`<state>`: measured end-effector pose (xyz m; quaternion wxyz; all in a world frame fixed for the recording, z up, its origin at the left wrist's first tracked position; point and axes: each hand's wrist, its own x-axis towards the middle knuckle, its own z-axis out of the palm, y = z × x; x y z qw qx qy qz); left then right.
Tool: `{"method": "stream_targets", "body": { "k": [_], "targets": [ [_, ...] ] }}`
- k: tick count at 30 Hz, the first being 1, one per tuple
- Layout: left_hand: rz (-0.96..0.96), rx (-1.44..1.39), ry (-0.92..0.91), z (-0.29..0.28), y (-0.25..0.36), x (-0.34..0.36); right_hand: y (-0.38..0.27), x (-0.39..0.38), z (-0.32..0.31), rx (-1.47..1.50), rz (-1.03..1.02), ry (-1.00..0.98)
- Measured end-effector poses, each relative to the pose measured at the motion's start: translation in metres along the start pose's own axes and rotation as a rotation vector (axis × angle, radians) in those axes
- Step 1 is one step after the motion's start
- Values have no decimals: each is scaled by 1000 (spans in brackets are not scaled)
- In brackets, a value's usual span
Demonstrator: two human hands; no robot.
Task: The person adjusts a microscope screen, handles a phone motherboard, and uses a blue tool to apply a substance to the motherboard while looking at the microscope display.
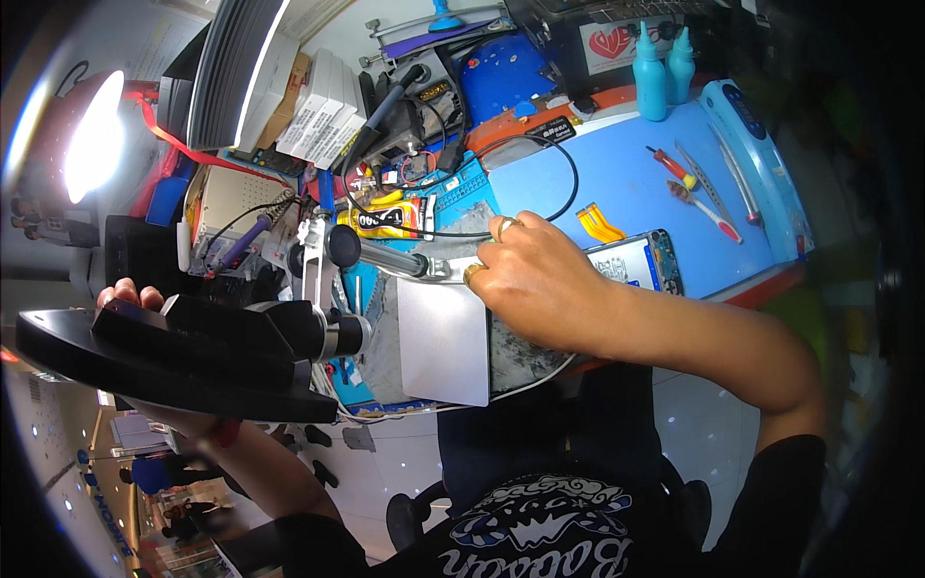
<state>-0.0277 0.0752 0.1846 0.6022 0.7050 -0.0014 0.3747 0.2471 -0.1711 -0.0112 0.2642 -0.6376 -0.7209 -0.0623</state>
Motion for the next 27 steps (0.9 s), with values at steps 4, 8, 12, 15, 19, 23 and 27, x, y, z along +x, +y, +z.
{"method": "stream_targets", "body": {
  "k": [4,8,12,15,19,23,27],
  "targets": [
    [102,308,185,-14,1,-7,-21,-4,-17,-52,24,-28],
    [-11,-102,11,-4,6,4,-43,-7,-55,256,235,-277],
    [-167,-272,-9,8,3,12,-47,-18,-69,567,365,-116],
    [-165,-368,4,10,4,13,-61,-24,-115,1181,761,-369],
    [-176,-311,-65,24,5,18,-99,-60,-110,1461,744,-470],
    [-151,-357,-73,27,4,16,-147,-69,-85,1728,716,-564],
    [-197,10,336,33,11,-5,-178,-30,-62,1682,509,-537]
  ]
}}
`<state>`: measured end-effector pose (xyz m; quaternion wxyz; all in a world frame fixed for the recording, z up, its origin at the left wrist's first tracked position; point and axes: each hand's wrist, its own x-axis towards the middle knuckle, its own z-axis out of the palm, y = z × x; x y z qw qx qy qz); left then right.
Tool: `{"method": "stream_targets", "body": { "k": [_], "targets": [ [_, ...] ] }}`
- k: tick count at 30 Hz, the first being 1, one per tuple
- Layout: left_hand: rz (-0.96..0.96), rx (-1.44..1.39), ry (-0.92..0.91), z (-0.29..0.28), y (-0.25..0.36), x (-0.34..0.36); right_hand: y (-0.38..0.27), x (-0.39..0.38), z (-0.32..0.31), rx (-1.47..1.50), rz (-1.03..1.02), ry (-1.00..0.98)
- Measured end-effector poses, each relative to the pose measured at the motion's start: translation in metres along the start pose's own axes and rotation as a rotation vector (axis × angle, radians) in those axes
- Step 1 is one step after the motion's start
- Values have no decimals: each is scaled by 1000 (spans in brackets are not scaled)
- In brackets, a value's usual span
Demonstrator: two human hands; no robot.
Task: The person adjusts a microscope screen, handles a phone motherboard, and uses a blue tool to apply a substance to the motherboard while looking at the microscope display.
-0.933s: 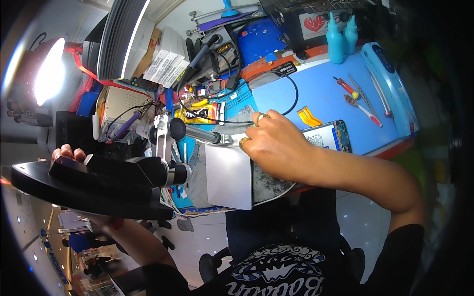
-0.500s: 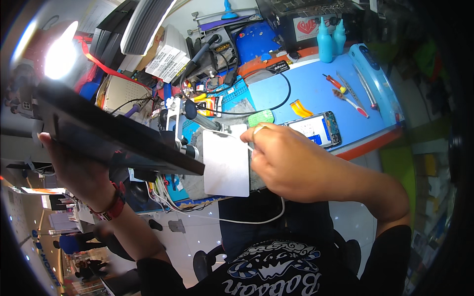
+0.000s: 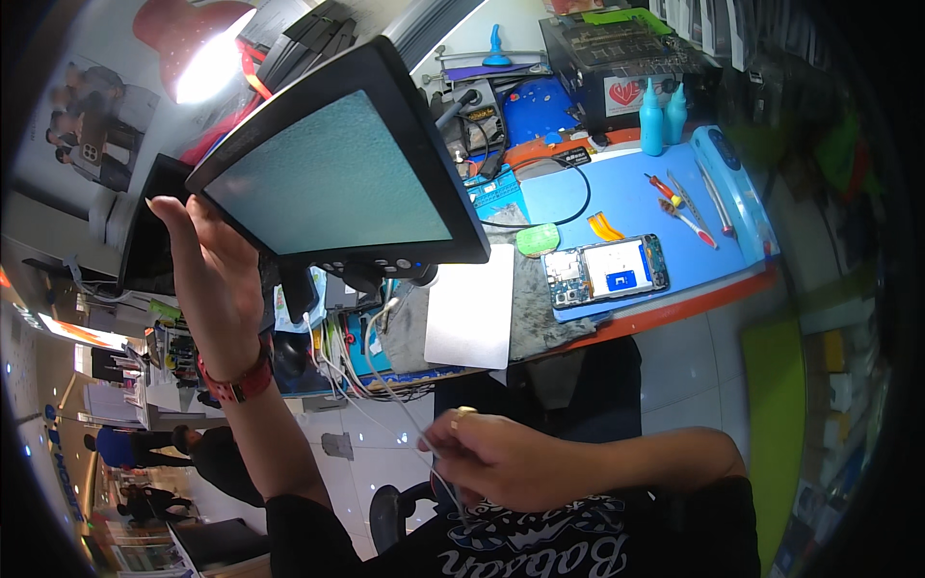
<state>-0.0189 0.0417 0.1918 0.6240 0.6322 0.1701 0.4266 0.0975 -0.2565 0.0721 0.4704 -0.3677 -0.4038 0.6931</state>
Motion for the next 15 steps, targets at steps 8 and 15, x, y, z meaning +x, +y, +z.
{"method": "stream_targets", "body": {
  "k": [8,15],
  "targets": [
    [185,863,64,-6,44,-141,-89,94,40,-494,-454,-10],
    [65,217,112,-8,67,-126,-102,129,68,-842,-899,127]
  ]
}}
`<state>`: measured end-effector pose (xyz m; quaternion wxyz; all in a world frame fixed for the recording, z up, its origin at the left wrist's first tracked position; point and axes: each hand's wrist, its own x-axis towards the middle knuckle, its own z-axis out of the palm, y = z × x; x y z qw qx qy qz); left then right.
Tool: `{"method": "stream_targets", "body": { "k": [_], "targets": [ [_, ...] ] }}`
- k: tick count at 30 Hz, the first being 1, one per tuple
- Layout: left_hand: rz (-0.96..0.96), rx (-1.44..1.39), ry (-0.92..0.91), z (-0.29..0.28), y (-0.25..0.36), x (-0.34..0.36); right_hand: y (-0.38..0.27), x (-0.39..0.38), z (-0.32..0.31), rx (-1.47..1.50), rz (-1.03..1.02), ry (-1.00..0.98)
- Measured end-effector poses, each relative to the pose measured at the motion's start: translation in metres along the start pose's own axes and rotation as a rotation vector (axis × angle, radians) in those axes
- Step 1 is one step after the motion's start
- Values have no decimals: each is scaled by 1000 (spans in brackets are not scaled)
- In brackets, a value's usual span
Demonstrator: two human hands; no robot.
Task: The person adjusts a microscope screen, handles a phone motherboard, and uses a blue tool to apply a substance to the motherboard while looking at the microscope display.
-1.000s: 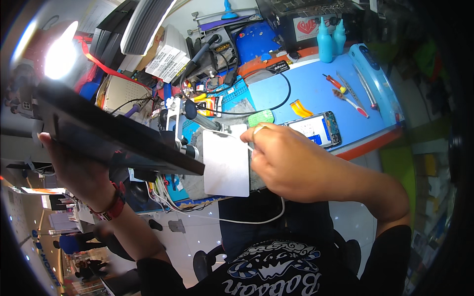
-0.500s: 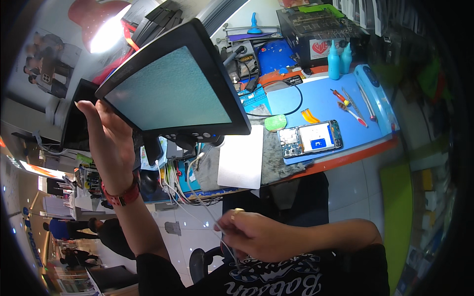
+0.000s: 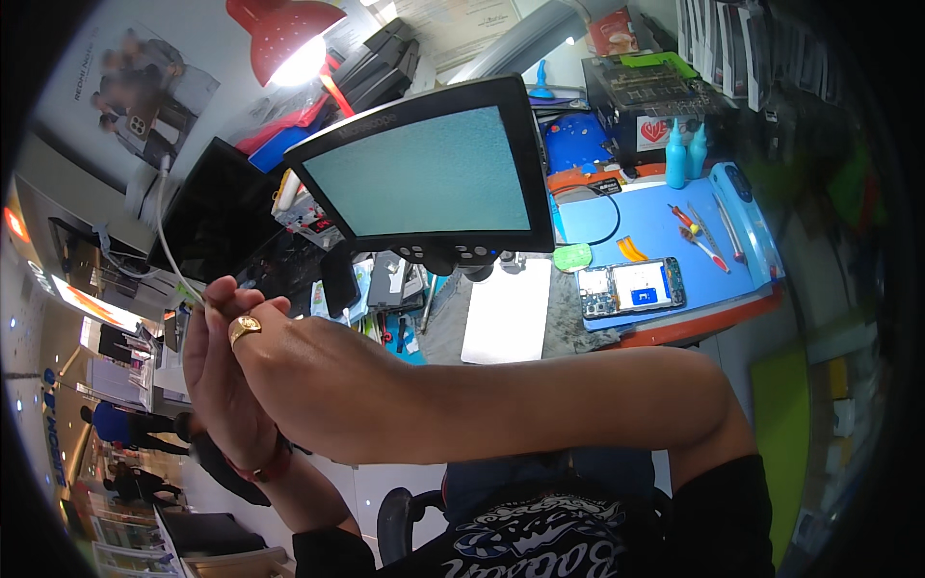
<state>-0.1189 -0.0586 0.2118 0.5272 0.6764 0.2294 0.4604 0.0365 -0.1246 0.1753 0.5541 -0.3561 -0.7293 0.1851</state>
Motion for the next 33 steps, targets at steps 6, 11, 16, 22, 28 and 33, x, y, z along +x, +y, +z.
{"method": "stream_targets", "body": {
  "k": [6,11,16,22,28,33],
  "targets": [
    [195,443,-90,6,27,46,-22,10,-48,-627,-218,116],
    [443,922,-216,8,33,89,-61,37,-126,-1048,-675,549],
    [911,1327,-163,30,43,114,-100,20,-182,-783,-409,295],
    [1047,1419,-173,43,40,155,-64,23,-200,-208,-50,579],
    [1192,1450,-241,47,22,188,-46,10,-213,18,-114,748],
    [1089,1338,-334,60,17,203,-24,-2,-215,-221,-238,776]
  ]
}}
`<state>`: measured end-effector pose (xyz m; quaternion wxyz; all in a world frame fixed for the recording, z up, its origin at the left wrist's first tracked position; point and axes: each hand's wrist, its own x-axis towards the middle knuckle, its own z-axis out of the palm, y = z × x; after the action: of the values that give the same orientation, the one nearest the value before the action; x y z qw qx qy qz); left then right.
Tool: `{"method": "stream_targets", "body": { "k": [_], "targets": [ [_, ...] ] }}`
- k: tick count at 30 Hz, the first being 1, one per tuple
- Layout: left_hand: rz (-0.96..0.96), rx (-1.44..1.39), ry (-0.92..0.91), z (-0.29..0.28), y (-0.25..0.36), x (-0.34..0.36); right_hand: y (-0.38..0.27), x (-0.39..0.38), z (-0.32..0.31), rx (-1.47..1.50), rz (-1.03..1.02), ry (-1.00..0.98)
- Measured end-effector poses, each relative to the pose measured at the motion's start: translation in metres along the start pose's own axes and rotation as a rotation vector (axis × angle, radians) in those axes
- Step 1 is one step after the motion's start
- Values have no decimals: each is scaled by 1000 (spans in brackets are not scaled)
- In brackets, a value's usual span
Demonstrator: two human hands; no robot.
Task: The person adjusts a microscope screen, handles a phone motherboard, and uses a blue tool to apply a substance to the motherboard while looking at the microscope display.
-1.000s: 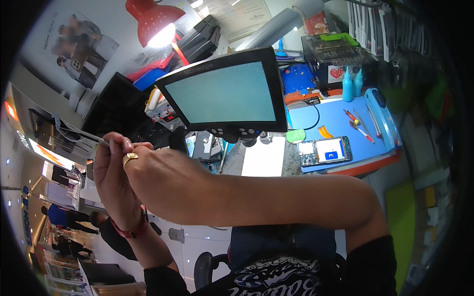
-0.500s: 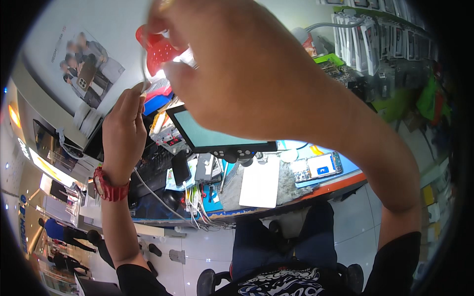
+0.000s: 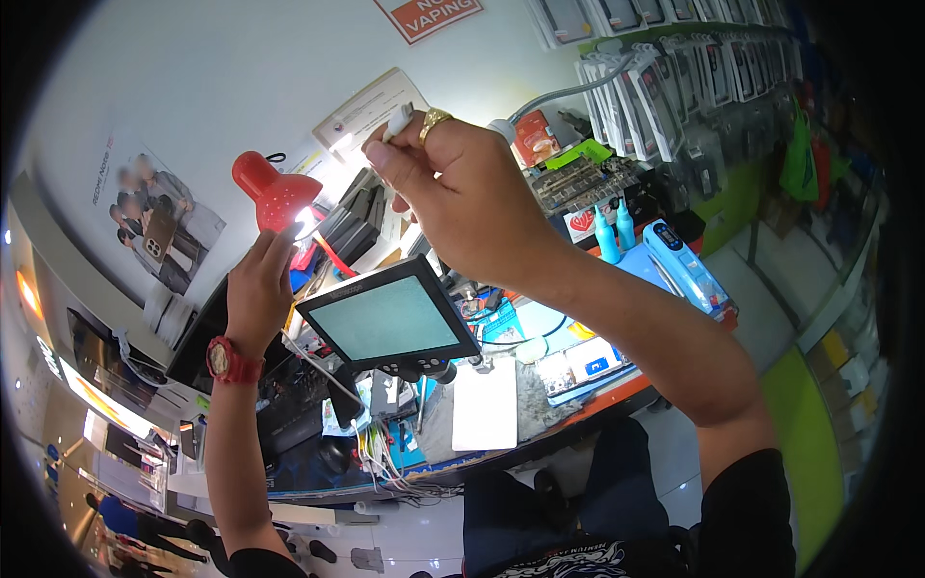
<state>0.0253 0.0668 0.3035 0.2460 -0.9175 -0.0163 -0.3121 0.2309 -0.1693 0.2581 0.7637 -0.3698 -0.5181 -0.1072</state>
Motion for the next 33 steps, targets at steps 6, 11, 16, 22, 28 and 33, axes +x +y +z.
{"method": "stream_targets", "body": {
  "k": [6,11,16,22,28,33],
  "targets": [
    [-409,-585,-415,12,-1,12,29,-16,-18,-189,-109,23],
    [-415,-623,-342,10,24,5,30,-31,-35,103,124,51],
    [-89,-437,-339,-15,65,-7,43,-59,-57,-88,32,-24],
    [-58,-278,-261,-27,78,-32,35,-102,-64,-132,96,-357],
    [-79,-294,-143,-68,106,-67,0,-144,-63,-37,186,-451],
    [-31,-314,-115,-94,131,-92,-23,-157,-60,285,415,-498]
  ]
}}
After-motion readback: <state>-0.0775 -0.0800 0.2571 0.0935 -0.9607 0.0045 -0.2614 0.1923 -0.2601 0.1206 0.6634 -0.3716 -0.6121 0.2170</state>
